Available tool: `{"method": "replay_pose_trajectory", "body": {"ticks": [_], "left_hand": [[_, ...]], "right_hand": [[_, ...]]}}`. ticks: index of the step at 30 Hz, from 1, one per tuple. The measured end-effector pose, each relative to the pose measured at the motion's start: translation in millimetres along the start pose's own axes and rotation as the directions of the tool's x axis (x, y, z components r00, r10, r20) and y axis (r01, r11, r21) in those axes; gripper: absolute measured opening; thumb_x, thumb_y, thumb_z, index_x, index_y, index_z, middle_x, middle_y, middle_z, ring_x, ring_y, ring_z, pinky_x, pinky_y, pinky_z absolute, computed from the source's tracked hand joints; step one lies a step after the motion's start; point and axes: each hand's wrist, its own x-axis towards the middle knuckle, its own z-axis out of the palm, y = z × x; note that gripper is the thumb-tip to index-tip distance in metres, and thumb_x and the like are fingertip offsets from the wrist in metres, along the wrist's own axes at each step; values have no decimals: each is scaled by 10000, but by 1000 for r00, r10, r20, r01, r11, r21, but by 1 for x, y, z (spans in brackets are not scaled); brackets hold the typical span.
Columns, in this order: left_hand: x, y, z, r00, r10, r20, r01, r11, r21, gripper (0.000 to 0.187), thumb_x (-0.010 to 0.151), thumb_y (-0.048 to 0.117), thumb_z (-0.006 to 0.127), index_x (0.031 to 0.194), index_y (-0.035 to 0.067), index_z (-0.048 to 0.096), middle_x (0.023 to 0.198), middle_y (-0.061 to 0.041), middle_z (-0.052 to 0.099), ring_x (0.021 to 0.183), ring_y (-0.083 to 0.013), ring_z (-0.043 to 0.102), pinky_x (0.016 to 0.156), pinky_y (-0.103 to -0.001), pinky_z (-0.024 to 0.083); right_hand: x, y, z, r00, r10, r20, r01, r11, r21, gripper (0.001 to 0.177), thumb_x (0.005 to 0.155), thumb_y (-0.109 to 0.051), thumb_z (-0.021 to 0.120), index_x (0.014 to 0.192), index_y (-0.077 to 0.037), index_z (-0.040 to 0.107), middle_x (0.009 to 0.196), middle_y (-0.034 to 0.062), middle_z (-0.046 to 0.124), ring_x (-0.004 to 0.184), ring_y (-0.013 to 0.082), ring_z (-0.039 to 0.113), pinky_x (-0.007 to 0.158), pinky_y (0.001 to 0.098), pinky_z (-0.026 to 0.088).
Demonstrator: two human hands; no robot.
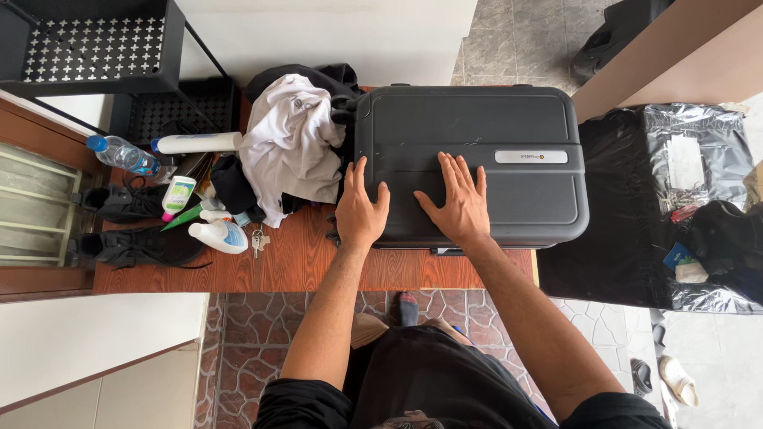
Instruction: The person opens a suitcase on a wooden table, unfastens the internal strap, and handles a set of keys and keychain for an extended period. They then open a wallet, look through it, and handle a small black object, placing items on the table beside the open suitcase.
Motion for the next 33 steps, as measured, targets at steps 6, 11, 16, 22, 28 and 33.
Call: {"method": "replay_pose_trajectory", "body": {"ticks": [6,11,16,22,28,33], "left_hand": [[0,-2,2,999,29,-26,-29,1000,5,658,1014,354,559,1568,95,317,1564,-297,376,1244,-415,625,872,-414,625],[0,-3,3,999,25,-27,-24,1000,15,655,1013,355,561,1566,98,321,1559,-294,383,1255,-414,618,888,-422,617],[-1,-4,5,999,29,-33,-29,1000,12,654,1014,356,558,1564,99,317,1559,-295,382,1258,-413,615,891,-420,617],[0,-3,4,1000,15,-27,-15,1000,19,650,1014,360,556,1566,111,318,1561,-286,388,1251,-401,626,892,-417,618],[1,-4,5,1000,6,-13,-6,1000,26,651,1016,369,547,1566,114,311,1565,-284,379,1254,-395,623,886,-414,619],[1,-5,6,1000,16,-16,-15,999,32,652,1021,370,546,1570,110,307,1564,-288,377,1273,-399,608,894,-414,617]], "right_hand": [[0,0,-1,1000,-3,-5,3,1000,7,904,926,-589,670,1583,-78,318,1579,122,449,1530,290,289,1261,577,118],[0,0,0,1000,-2,-1,2,1000,-4,898,932,-590,665,1582,-77,320,1581,126,445,1530,286,286,1259,579,115],[-1,1,1,1000,0,1,0,1000,-2,905,928,-593,662,1584,-73,318,1578,128,445,1531,290,286,1260,581,114],[0,2,3,1000,-3,3,3,1000,-14,908,929,-601,660,1582,-70,318,1578,134,446,1529,290,289,1259,584,111],[1,3,4,1000,4,10,-4,1000,-17,908,929,-609,653,1582,-76,316,1578,133,443,1529,289,284,1260,582,104],[0,3,5,1000,10,16,-11,1000,0,906,930,-608,648,1586,-81,312,1585,130,436,1532,290,276,1264,579,100]]}}
